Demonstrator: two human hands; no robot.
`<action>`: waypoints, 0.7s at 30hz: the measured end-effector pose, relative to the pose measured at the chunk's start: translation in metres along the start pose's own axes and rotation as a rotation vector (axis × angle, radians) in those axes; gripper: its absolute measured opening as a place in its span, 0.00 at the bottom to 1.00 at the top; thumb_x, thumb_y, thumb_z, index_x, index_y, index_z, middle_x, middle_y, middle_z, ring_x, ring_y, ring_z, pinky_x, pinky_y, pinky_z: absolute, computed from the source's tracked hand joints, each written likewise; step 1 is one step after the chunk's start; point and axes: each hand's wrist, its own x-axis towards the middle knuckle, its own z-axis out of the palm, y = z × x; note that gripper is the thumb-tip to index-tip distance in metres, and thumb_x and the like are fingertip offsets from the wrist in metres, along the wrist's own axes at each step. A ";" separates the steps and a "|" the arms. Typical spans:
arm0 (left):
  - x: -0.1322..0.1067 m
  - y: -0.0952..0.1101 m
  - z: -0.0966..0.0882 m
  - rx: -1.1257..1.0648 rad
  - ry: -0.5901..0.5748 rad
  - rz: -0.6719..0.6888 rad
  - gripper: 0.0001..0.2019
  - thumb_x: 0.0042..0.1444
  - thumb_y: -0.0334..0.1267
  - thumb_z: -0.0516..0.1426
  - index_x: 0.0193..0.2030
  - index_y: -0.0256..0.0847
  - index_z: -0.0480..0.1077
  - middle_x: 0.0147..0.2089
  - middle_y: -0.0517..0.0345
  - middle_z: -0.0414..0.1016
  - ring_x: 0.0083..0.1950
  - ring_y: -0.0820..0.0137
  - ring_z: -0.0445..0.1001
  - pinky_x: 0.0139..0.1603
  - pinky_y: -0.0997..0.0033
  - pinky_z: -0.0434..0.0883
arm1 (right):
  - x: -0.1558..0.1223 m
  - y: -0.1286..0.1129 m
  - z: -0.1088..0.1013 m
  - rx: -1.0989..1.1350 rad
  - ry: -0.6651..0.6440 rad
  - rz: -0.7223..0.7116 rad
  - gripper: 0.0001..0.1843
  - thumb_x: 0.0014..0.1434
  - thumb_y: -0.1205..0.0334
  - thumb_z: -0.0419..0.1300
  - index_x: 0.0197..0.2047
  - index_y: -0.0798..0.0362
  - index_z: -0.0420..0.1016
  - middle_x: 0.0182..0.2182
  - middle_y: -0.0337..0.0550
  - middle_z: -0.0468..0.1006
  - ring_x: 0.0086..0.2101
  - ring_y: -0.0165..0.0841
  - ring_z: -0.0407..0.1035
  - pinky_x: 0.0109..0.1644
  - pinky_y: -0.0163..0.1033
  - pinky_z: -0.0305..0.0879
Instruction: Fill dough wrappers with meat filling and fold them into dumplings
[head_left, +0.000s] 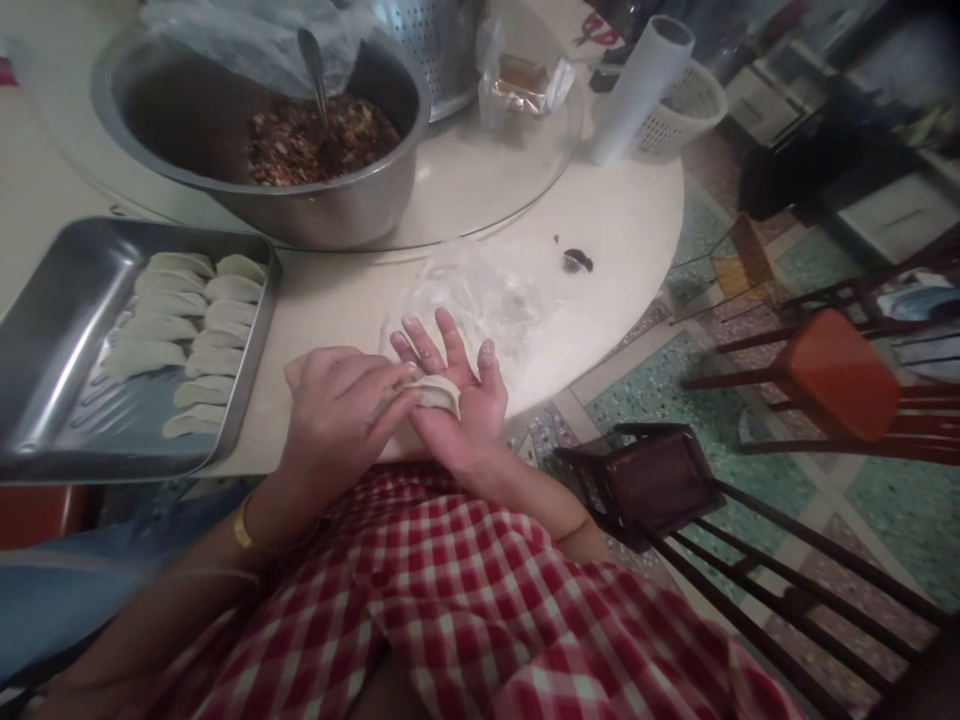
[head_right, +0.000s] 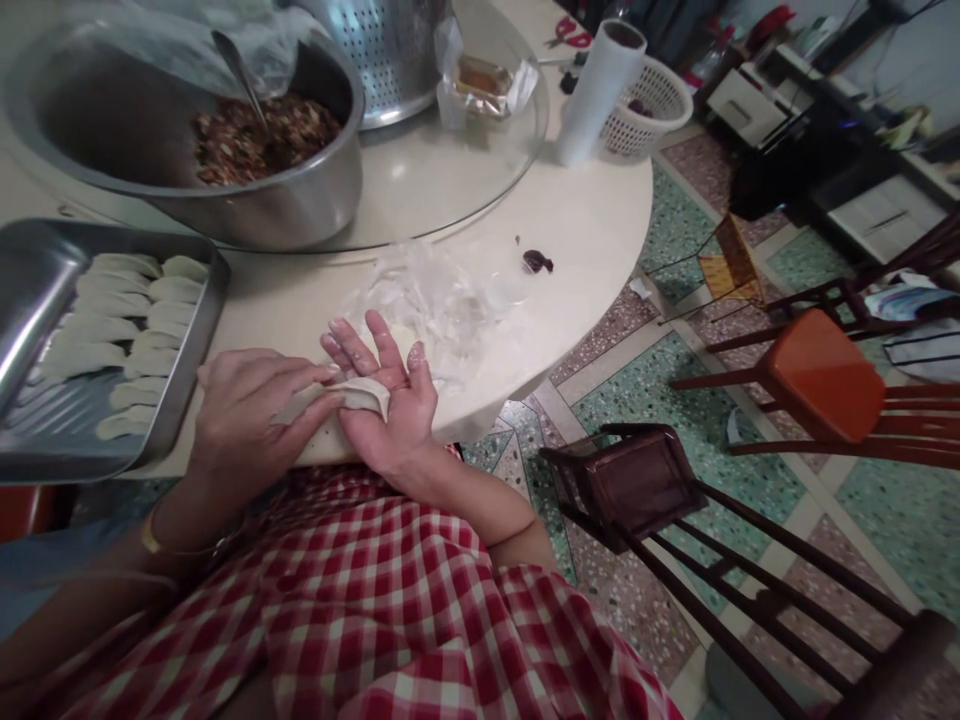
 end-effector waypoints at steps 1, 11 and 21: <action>0.000 0.000 0.000 0.000 0.008 0.000 0.03 0.62 0.32 0.61 0.42 0.40 0.72 0.38 0.56 0.80 0.39 0.64 0.74 0.45 0.59 0.67 | 0.000 0.001 0.000 -0.004 -0.003 -0.003 0.28 0.68 0.42 0.39 0.55 0.47 0.71 0.46 0.43 0.81 0.51 0.37 0.73 0.72 0.57 0.50; -0.007 0.004 0.002 -0.003 0.018 -0.047 0.03 0.61 0.33 0.60 0.40 0.45 0.73 0.39 0.55 0.80 0.42 0.60 0.74 0.46 0.53 0.67 | -0.001 0.004 -0.004 -0.045 -0.011 -0.024 0.28 0.67 0.42 0.41 0.57 0.46 0.70 0.49 0.43 0.80 0.53 0.38 0.72 0.70 0.58 0.54; -0.001 0.008 0.003 -0.031 -0.025 -0.067 0.04 0.65 0.34 0.58 0.43 0.47 0.73 0.42 0.57 0.82 0.41 0.62 0.76 0.47 0.53 0.69 | -0.003 0.003 -0.001 -0.046 0.017 -0.028 0.26 0.67 0.44 0.41 0.55 0.46 0.71 0.47 0.43 0.81 0.52 0.37 0.74 0.69 0.56 0.57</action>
